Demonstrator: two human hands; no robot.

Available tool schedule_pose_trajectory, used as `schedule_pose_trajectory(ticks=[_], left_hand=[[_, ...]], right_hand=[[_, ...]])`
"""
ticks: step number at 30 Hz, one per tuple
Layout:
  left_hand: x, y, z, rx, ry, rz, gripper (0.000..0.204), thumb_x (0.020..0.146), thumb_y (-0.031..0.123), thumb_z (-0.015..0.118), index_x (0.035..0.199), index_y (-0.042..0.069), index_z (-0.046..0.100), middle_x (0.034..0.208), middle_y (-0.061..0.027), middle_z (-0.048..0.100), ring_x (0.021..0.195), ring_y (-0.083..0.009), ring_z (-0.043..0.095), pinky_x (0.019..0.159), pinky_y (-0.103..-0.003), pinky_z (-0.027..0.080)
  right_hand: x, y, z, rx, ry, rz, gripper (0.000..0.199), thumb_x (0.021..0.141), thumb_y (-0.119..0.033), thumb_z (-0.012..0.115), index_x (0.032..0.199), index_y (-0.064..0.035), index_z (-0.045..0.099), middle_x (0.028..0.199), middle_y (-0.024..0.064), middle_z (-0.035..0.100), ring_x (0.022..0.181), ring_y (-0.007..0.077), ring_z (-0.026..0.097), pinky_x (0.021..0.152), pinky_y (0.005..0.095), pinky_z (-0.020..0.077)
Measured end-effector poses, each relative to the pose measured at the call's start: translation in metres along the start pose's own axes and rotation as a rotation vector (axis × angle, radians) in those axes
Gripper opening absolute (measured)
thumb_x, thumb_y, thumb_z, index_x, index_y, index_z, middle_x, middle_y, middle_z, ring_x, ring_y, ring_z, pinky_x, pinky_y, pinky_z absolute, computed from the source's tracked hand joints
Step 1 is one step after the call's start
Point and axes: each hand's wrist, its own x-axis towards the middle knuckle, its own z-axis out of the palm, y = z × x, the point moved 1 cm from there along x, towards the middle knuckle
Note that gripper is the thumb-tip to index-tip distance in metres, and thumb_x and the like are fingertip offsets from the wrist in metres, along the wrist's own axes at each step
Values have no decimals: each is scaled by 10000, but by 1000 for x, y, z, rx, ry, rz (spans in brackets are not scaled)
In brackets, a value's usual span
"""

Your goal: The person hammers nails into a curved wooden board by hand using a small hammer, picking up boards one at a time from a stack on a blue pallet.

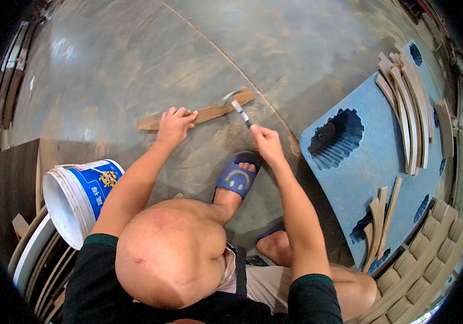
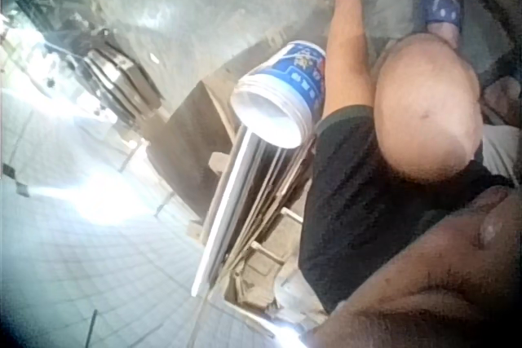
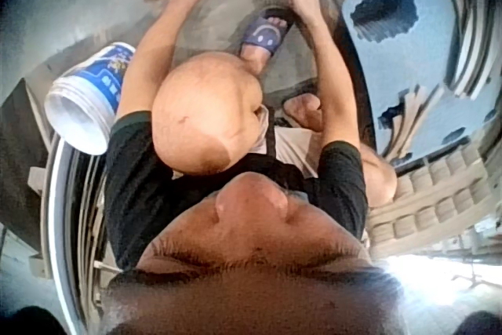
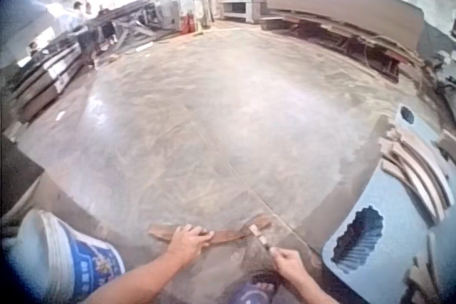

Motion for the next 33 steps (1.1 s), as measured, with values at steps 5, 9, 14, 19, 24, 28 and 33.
schedule_pose_trajectory(ticks=[5,9,14,19,24,28,33], left_hand=[[-2,-3,2,-15,53,17,466,916,255,881,1378,275,831,1241,53,721,1125,-245,632,968,-439,511],[-3,-7,3,-17,39,16,469,917,257,883,1383,275,831,1246,58,719,1118,-245,630,969,-434,511],[2,-2,2,-13,49,28,468,928,266,877,1393,284,828,1250,58,716,1121,-239,626,969,-441,514],[-4,-7,3,48,-18,-6,474,953,273,874,1422,313,815,1257,73,691,1162,-215,616,1017,-430,509],[1,-1,0,17,-14,-4,460,959,270,868,1414,309,818,1267,64,699,1170,-222,619,1023,-434,508],[3,1,-1,10,-7,8,457,955,262,867,1408,302,820,1264,60,708,1168,-229,622,1013,-444,508],[2,0,-1,-13,21,7,454,955,265,864,1406,294,819,1259,64,710,1157,-233,624,1001,-453,509]], right_hand=[[4,-6,1,224,203,22,329,1153,-376,723,1117,-78,856,684,-77,545,562,48,449,511,295,345],[7,0,2,-3,52,-75,397,1148,-394,727,1216,-21,844,732,-54,600,622,42,499,548,279,373],[9,-5,-10,247,242,72,452,1141,-383,729,1280,40,809,781,-37,660,760,74,622,675,299,490],[-24,-22,26,-430,135,-305,382,1094,-314,759,1399,-86,791,1027,115,837,936,268,803,834,401,621],[-52,-49,42,-781,174,-550,409,1038,-233,755,1446,-213,762,955,120,737,860,377,764,731,478,606],[-56,-39,53,-920,96,-592,438,1049,-201,719,1485,-230,722,930,123,693,870,370,757,738,496,612],[-47,-29,39,-713,379,-469,430,1083,-211,699,1513,-189,707,997,162,739,922,416,753,786,528,598]])
